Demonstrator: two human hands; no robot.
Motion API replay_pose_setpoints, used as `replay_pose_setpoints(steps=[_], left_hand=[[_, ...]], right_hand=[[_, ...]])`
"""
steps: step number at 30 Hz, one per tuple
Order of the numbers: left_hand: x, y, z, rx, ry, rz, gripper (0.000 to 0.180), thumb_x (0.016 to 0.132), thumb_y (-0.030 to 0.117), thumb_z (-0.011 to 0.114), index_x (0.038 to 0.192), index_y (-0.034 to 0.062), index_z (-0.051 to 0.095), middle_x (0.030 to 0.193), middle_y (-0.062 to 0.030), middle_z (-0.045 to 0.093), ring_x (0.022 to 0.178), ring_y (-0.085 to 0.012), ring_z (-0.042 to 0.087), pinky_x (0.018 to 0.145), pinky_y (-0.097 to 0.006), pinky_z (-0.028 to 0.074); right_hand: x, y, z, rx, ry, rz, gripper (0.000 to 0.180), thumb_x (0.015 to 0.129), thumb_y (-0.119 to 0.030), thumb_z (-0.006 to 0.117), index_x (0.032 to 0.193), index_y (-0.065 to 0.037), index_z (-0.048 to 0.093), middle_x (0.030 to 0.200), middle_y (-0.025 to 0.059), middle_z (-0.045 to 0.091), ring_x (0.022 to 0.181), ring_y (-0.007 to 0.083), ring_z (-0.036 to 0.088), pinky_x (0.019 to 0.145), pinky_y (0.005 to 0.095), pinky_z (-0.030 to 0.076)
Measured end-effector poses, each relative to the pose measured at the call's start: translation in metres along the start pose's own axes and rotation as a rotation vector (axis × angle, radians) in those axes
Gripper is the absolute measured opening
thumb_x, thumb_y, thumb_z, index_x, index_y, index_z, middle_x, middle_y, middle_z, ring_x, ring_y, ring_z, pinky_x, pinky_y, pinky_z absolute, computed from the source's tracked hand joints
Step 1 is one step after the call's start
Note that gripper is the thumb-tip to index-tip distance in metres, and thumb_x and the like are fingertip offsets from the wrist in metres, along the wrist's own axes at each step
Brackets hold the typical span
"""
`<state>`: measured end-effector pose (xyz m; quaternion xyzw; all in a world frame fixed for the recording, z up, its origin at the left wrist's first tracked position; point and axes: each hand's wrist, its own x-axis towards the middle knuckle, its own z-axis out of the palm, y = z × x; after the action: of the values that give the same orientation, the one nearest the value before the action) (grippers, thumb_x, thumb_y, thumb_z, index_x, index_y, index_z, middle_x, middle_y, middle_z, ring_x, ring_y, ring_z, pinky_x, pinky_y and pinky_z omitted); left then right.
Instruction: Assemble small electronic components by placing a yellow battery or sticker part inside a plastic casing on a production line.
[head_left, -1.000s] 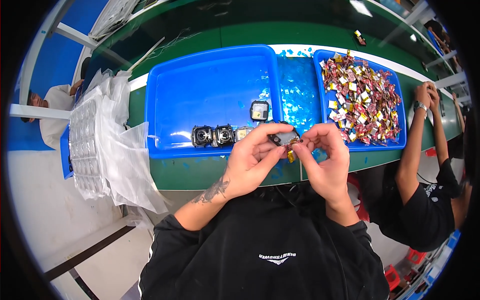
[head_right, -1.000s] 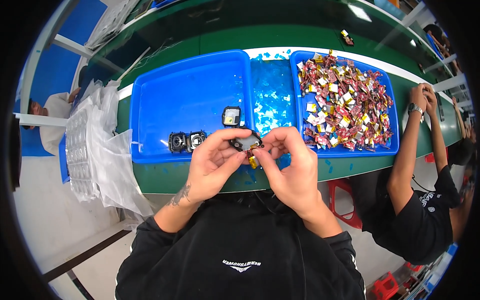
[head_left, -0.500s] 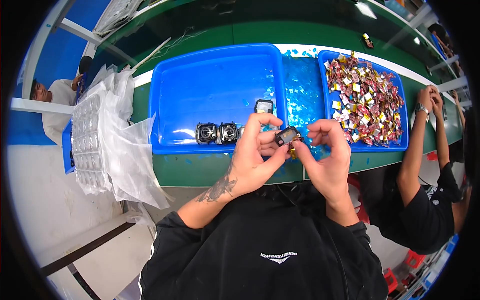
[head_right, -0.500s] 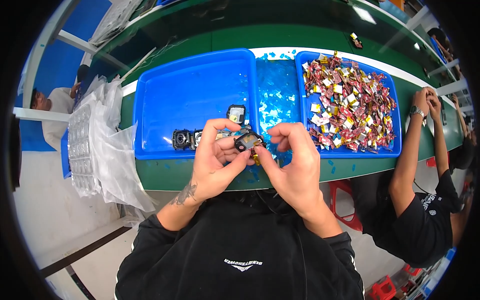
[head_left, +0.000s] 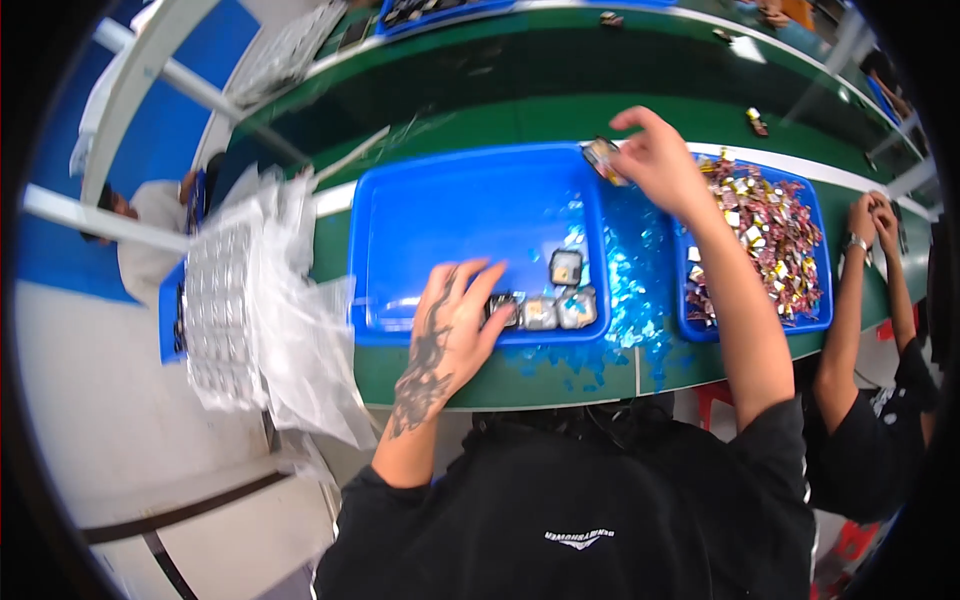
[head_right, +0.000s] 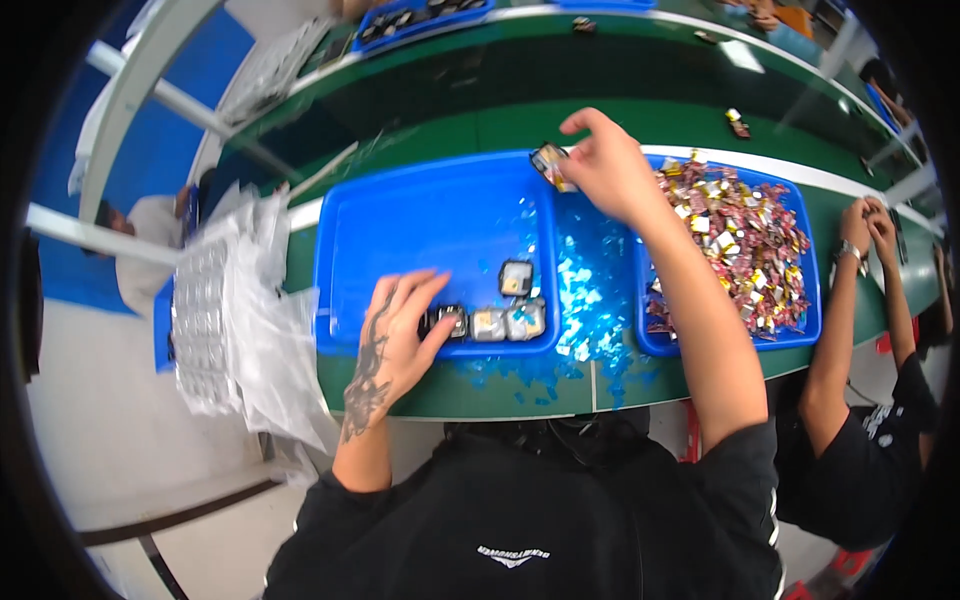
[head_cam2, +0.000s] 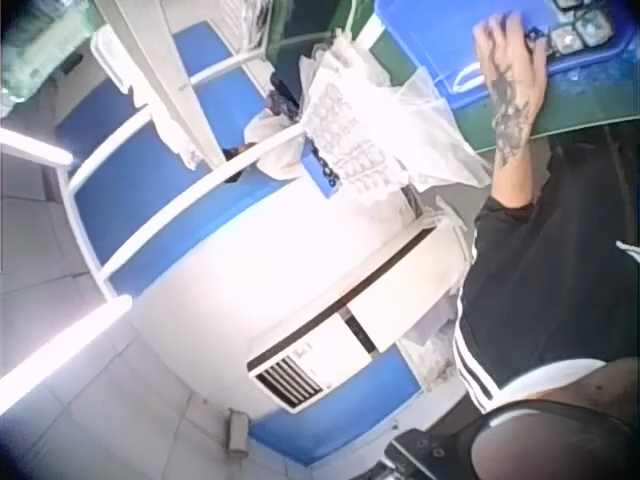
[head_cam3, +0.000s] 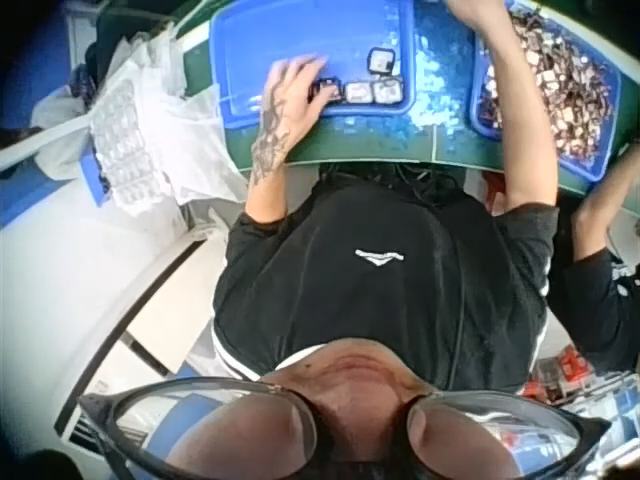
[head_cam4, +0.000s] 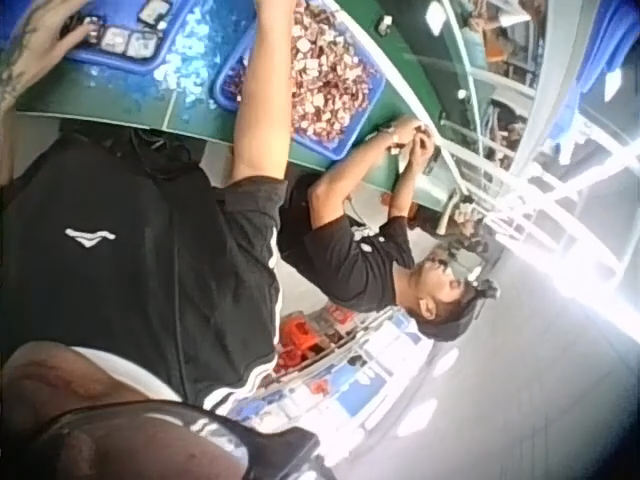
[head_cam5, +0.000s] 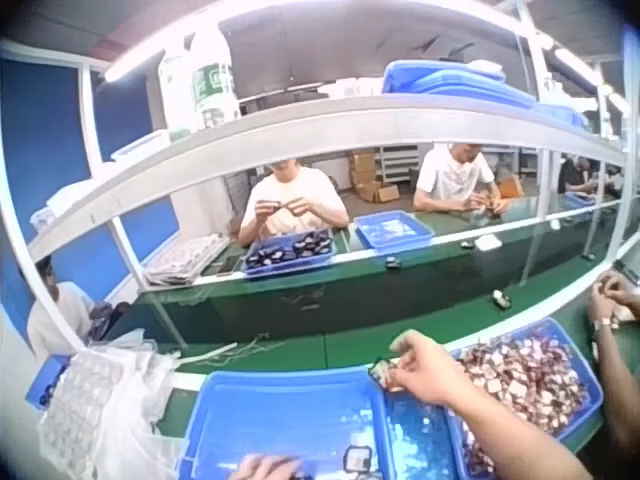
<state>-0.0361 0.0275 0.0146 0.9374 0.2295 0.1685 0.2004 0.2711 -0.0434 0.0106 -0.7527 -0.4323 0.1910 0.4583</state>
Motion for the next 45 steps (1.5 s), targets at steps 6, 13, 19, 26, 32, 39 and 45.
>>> replay_pose_setpoints(steps=[6,13,19,26,32,39,45], left_hand=[[-0.009,-0.001,-0.003,0.087,-0.097,0.009,0.034,0.073,0.017,0.078,0.102,0.0053,0.068,0.123,-0.0145,0.058,0.117,-0.0356,0.05,0.097,-0.045,0.044],[-0.003,0.018,0.008,-0.347,0.095,-0.027,0.016,0.066,-0.007,0.063,0.078,0.0036,0.062,0.123,-0.0177,0.056,0.109,-0.0335,0.056,0.091,-0.039,0.047],[0.011,0.04,0.036,-0.479,0.291,0.093,0.021,0.066,-0.013,0.063,0.081,0.0021,0.066,0.128,-0.0214,0.052,0.103,-0.03,0.061,0.077,-0.036,0.053],[0.013,0.056,0.043,-1.349,-0.194,-0.24,0.049,0.092,-0.003,0.053,0.138,-0.0054,0.035,0.111,-0.0198,0.061,0.079,-0.0229,0.068,0.069,-0.03,0.059],[0.016,0.033,0.043,-1.344,0.049,-0.322,0.013,0.093,0.0,0.056,0.106,-0.0025,0.054,0.099,-0.0176,0.066,0.082,-0.0239,0.07,0.072,-0.029,0.06],[0.022,0.047,0.043,-1.64,-0.112,-0.459,0.018,0.097,0.005,0.052,0.114,0.0049,0.047,0.106,-0.021,0.065,0.092,-0.0289,0.069,0.077,-0.034,0.06],[0.023,0.053,0.051,-1.413,-0.107,-0.347,0.031,0.098,0.009,0.05,0.129,0.0037,0.045,0.12,-0.0155,0.057,0.102,-0.0211,0.062,0.084,-0.031,0.054]], right_hand=[[0.086,0.067,0.006,-0.372,0.165,0.206,0.051,0.066,-0.011,0.082,0.11,-0.004,0.058,0.089,0.0139,0.07,0.086,0.0261,0.069,0.077,0.035,0.053],[-0.002,-0.009,0.011,-0.05,0.223,-0.092,0.027,0.084,-0.021,0.07,0.103,-0.001,0.065,0.093,0.0178,0.068,0.091,0.0308,0.067,0.081,0.0376,0.053],[-0.125,-0.052,0.039,0.457,-0.195,0.118,0.016,0.091,-0.013,0.064,0.097,0.002,0.067,0.076,0.0089,0.068,0.069,0.0128,0.065,0.065,0.026,0.052],[-0.159,-0.055,0.015,0.315,-0.006,0.048,0.016,0.09,-0.01,0.065,0.103,-0.001,0.063,0.079,0.0113,0.069,0.072,0.0185,0.069,0.06,0.0305,0.053],[-0.162,0.002,-0.046,-0.586,0.446,-0.086,0.018,0.077,-0.002,0.068,0.094,-0.004,0.065,0.086,0.0123,0.059,0.081,0.0318,0.06,0.071,0.0392,0.049],[-0.144,0.027,-0.072,-0.651,0.126,-0.143,0.015,0.07,-0.002,0.071,0.081,-0.003,0.061,0.086,0.0139,0.059,0.086,0.0354,0.057,0.075,0.0465,0.046],[-0.153,-0.004,-0.066,-0.22,0.246,0.092,0.016,0.076,0.002,0.074,0.083,-0.001,0.059,0.073,0.0038,0.06,0.066,0.012,0.057,0.063,0.025,0.046]])
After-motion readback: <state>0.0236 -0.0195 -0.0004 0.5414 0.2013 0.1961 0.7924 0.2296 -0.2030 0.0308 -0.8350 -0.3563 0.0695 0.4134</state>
